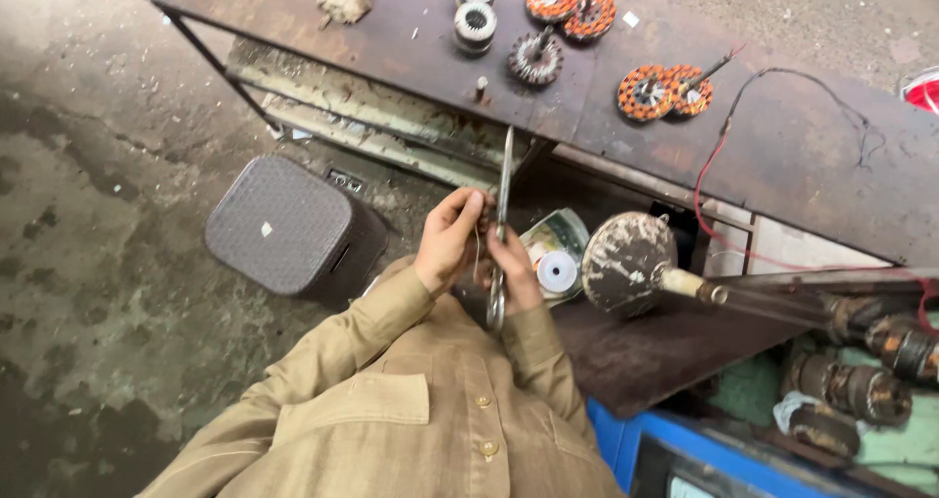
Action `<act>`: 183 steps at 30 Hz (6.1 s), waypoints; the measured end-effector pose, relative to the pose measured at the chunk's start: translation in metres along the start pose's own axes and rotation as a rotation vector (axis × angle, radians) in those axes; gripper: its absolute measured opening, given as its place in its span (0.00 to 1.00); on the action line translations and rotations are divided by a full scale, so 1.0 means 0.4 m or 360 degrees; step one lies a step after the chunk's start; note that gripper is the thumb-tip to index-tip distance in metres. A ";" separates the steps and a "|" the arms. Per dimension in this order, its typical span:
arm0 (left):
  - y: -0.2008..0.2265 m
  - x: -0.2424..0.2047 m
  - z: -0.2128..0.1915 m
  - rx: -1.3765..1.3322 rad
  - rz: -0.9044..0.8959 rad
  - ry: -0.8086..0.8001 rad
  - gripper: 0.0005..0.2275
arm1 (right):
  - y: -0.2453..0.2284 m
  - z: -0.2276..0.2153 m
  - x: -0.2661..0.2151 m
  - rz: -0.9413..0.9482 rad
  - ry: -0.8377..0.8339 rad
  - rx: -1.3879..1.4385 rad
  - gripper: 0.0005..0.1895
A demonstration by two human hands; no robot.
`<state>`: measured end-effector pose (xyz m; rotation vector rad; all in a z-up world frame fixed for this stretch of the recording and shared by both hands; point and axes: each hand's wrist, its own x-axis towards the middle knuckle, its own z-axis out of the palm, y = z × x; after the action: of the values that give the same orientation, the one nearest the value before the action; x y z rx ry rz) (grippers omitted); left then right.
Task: The person sits at a workbench and uses shears to cut and strip wires on circular electrical components. They then use a soldering iron to attach wires to the components, repeating the process for multiple units.
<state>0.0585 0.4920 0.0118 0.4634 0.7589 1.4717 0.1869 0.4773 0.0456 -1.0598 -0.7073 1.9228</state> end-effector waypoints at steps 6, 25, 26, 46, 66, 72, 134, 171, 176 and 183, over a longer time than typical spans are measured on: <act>-0.018 0.218 -0.056 0.0979 0.0007 -0.0259 0.11 | 0.024 -0.111 0.128 -0.0002 0.0239 0.0126 0.10; -0.152 1.805 -0.138 0.2965 0.0228 -0.0514 0.17 | 0.410 0.049 0.498 0.0421 0.1436 0.1134 0.22; -0.171 1.840 -0.137 0.3066 0.0098 -0.0691 0.18 | 0.410 0.102 0.513 0.0441 0.1559 0.1275 0.21; 0.214 1.721 -0.018 0.2636 0.0636 -0.0718 0.26 | 0.471 0.291 0.596 0.0225 0.1978 0.1592 0.17; 0.559 1.271 -0.675 0.3719 0.0209 -0.0477 0.22 | 0.779 0.171 0.881 0.0726 0.0766 0.0959 0.13; 0.502 1.274 -0.717 0.3412 0.0376 -0.0585 0.23 | 0.910 0.218 0.974 0.0565 0.0440 0.1281 0.13; 0.271 0.709 -1.434 0.1595 -0.0286 -0.1735 0.12 | 1.096 0.537 0.897 -0.0257 0.0991 0.0463 0.12; 0.475 0.921 -1.178 0.0464 -0.0236 -0.1066 0.13 | 0.713 0.660 0.999 -0.0688 0.0547 0.0013 0.17; 0.493 0.947 -1.154 0.0495 -0.0104 -0.1069 0.09 | 0.662 0.696 1.028 -0.0714 0.0498 0.0351 0.10; 0.474 1.013 -1.149 0.0593 0.0134 -0.0946 0.04 | 0.645 0.728 1.047 -0.1072 0.0944 -0.0201 0.06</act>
<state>-0.4246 0.8280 -0.2434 1.1676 0.5319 1.1720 -0.2979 0.6770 -0.1825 -1.1947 -0.7196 0.9379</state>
